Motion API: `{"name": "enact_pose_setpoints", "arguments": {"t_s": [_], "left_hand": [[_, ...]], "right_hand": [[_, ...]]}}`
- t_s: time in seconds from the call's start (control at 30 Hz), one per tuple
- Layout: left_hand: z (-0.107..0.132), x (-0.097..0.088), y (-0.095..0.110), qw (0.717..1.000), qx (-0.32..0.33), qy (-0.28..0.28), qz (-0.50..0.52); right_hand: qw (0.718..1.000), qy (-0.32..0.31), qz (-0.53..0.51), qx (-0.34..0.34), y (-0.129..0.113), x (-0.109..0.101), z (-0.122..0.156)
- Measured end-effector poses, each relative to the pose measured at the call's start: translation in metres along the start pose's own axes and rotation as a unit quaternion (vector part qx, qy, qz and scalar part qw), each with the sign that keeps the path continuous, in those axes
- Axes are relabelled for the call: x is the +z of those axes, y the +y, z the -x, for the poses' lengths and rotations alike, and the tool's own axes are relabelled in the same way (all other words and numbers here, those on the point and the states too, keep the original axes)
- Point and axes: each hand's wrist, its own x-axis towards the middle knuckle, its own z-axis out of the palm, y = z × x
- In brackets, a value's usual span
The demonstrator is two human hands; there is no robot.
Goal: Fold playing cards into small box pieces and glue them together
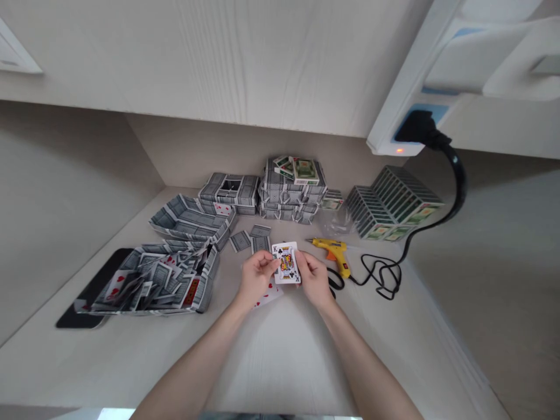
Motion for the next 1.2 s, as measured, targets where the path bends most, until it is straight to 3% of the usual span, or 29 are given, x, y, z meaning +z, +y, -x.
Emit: {"name": "enact_pose_setpoints", "arguments": {"t_s": [0.2, 0.5, 0.87, 1.07, 1.2], "left_hand": [[0.002, 0.002, 0.002, 1.0, -0.003, 0.003, 0.002], [0.003, 0.003, 0.0, 1.0, -0.024, -0.011, 0.008], [0.003, 0.008, -0.009, 0.999, 0.017, 0.012, 0.033], [-0.001, 0.006, -0.015, 0.995, 0.033, 0.067, 0.06], [-0.002, 0.005, -0.011, 0.994, 0.024, 0.072, 0.075]], "right_hand": [[0.999, 0.018, 0.027, -0.005, 0.005, 0.001, 0.001], [0.989, 0.044, 0.121, -0.073, 0.011, 0.001, 0.003], [0.981, 0.033, 0.173, -0.085, 0.014, 0.005, 0.005], [0.987, -0.043, 0.127, -0.092, 0.015, 0.011, 0.006], [0.996, -0.077, -0.008, -0.04, 0.014, 0.013, 0.005]]}}
